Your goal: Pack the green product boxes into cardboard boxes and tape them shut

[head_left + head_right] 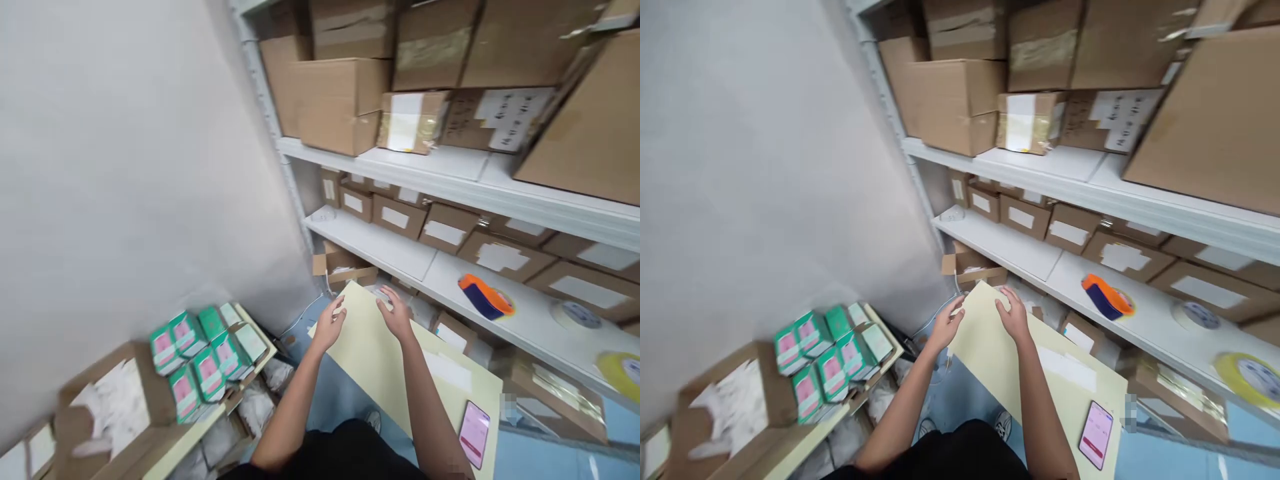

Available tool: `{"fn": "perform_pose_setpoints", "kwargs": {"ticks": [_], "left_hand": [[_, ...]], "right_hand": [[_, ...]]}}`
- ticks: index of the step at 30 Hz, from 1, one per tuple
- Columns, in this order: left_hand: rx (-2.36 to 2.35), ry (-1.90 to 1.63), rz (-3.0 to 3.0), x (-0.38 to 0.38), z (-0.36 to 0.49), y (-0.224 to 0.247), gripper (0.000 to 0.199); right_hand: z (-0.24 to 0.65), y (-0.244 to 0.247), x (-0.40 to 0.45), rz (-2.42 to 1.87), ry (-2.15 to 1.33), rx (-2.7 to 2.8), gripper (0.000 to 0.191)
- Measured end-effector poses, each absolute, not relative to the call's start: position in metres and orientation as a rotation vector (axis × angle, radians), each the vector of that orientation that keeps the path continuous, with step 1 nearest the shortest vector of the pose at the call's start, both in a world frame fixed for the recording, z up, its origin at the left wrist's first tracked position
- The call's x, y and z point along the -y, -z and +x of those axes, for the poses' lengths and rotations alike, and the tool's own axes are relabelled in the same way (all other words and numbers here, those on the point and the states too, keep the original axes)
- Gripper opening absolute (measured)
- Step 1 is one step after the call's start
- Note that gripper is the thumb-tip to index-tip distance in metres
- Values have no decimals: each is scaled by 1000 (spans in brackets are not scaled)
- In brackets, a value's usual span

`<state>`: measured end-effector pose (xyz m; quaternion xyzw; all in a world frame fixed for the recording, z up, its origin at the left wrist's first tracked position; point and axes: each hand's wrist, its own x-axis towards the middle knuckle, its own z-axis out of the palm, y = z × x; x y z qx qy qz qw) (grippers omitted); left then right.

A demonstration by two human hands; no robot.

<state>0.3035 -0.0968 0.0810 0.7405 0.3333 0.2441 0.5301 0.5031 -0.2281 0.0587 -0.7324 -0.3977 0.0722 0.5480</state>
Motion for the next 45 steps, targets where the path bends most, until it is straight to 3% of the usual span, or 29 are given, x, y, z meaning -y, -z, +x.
{"fn": "perform_pose_setpoints", "kwargs": {"ticks": [10,23,34,45], "left_hand": [[-1178,-930,1428,26,88,-57,58],[-1454,-1155,1087,-33,-161,-10,58],[-1509,-1076,1032,-100,-172,29,56],[-1890,-702,1095,-220,-155,60,60]], "right_hand": [[305,-58,79,-1582,-632,1252,42],[78,-21,-49,-1520,-830,1545,48],[31,27,-128,-1535,-895,1625,54],[23,100,-214,-1698,-1150,1559,56]]}}
